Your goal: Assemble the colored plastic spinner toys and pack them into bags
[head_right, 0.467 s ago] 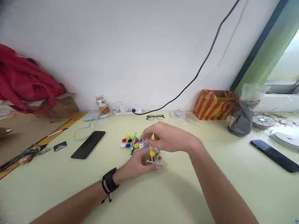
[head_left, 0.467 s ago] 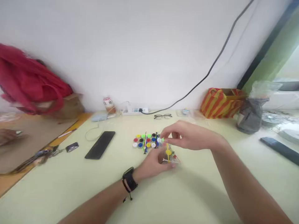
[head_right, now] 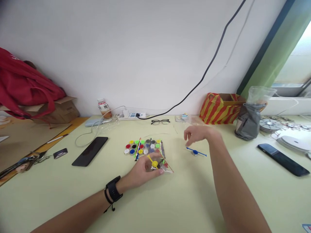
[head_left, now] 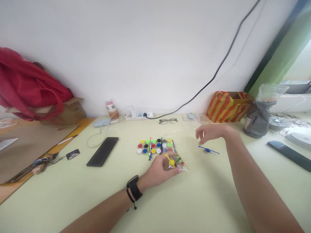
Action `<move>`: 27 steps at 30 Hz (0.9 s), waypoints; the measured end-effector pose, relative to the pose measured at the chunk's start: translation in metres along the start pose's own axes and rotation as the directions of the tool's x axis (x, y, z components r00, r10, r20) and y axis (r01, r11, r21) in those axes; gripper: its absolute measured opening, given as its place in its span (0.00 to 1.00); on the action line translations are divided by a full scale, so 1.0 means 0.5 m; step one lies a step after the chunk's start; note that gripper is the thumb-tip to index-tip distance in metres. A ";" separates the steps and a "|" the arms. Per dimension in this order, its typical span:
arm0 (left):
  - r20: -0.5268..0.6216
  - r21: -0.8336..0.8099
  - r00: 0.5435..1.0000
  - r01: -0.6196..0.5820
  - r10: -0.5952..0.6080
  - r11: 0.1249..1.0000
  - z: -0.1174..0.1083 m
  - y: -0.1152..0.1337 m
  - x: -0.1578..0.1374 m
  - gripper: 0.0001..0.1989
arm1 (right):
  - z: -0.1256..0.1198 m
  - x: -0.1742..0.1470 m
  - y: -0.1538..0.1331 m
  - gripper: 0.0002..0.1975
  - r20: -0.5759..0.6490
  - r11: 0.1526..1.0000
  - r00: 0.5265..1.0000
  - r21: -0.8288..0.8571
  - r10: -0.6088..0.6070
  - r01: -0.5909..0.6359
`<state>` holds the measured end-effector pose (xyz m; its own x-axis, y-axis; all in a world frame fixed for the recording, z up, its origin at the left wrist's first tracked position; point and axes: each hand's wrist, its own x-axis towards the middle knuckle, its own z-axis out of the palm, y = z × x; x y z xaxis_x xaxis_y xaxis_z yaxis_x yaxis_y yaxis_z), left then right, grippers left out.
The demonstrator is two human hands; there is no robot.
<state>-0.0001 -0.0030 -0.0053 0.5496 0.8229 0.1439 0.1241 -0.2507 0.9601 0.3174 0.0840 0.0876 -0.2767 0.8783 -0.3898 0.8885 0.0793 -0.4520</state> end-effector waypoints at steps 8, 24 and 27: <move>0.018 0.167 0.994 0.099 -0.104 0.981 0.002 -0.001 0.000 0.26 | 0.028 0.041 0.029 0.14 0.148 0.985 0.989 0.162 0.029 -0.053; -0.108 0.209 0.994 0.024 -0.001 0.978 0.006 0.005 0.001 0.20 | 0.017 -0.128 -0.238 0.07 -0.561 0.784 0.694 0.122 -0.451 0.609; -0.129 0.206 0.992 0.011 0.016 0.978 0.005 0.009 0.002 0.19 | 0.037 -0.119 -0.257 0.03 -0.529 0.852 0.707 -0.062 -0.470 0.520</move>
<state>0.0033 -0.0047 -0.0013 0.4405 0.8776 0.1891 0.2978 -0.3415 0.8914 0.2130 0.0131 0.1540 -0.4193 0.8329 0.3612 0.6361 0.5534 -0.5378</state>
